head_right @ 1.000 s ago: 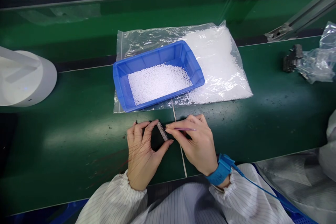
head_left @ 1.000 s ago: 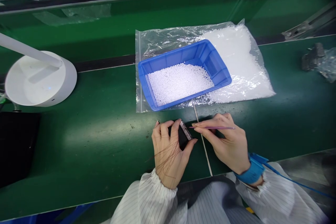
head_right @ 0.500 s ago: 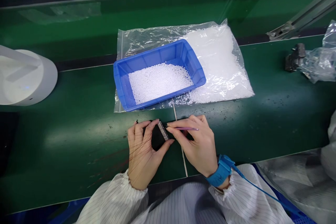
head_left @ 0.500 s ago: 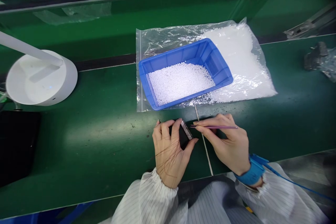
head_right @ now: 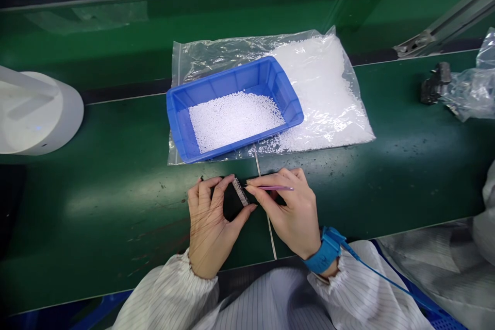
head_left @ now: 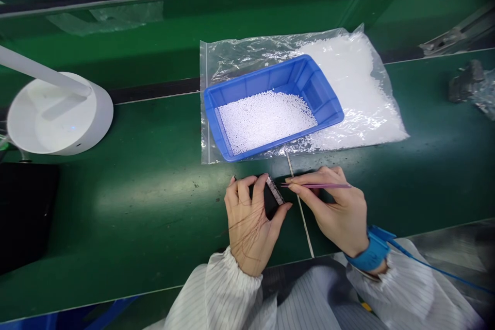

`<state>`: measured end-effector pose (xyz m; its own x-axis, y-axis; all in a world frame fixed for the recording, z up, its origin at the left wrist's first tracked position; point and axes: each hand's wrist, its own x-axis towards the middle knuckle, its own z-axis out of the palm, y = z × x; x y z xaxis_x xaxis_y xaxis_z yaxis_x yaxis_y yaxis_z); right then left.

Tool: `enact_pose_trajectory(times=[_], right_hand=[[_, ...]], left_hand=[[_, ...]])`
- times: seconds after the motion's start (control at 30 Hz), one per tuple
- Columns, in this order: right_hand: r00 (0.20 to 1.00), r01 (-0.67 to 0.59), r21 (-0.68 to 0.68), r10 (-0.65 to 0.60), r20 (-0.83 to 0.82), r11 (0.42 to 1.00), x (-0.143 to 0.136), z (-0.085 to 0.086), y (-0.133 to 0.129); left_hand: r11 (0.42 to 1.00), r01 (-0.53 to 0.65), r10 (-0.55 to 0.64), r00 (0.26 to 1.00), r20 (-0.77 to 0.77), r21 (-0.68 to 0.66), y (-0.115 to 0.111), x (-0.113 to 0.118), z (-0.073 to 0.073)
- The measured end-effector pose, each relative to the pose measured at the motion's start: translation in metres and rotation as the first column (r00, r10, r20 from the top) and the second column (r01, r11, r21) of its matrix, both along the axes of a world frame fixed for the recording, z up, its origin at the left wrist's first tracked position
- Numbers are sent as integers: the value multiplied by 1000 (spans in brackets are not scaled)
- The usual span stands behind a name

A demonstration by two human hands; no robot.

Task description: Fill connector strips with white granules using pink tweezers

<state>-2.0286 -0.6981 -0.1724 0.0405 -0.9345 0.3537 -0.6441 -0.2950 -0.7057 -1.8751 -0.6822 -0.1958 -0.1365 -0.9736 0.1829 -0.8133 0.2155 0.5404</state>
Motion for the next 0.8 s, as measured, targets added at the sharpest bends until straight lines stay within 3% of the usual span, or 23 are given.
enact_pose_trajectory(times=[0.43,0.8], right_hand=[[999,-27,-16,26,-47,1000,2,3,-2],[968,-59,-5,56,-245,998,12,18,-5]], left_hand=[[1000,0,0,1000,-6,6,0,-1,0],[1000,-6,6,1000,-9,30,-1,0,0]])
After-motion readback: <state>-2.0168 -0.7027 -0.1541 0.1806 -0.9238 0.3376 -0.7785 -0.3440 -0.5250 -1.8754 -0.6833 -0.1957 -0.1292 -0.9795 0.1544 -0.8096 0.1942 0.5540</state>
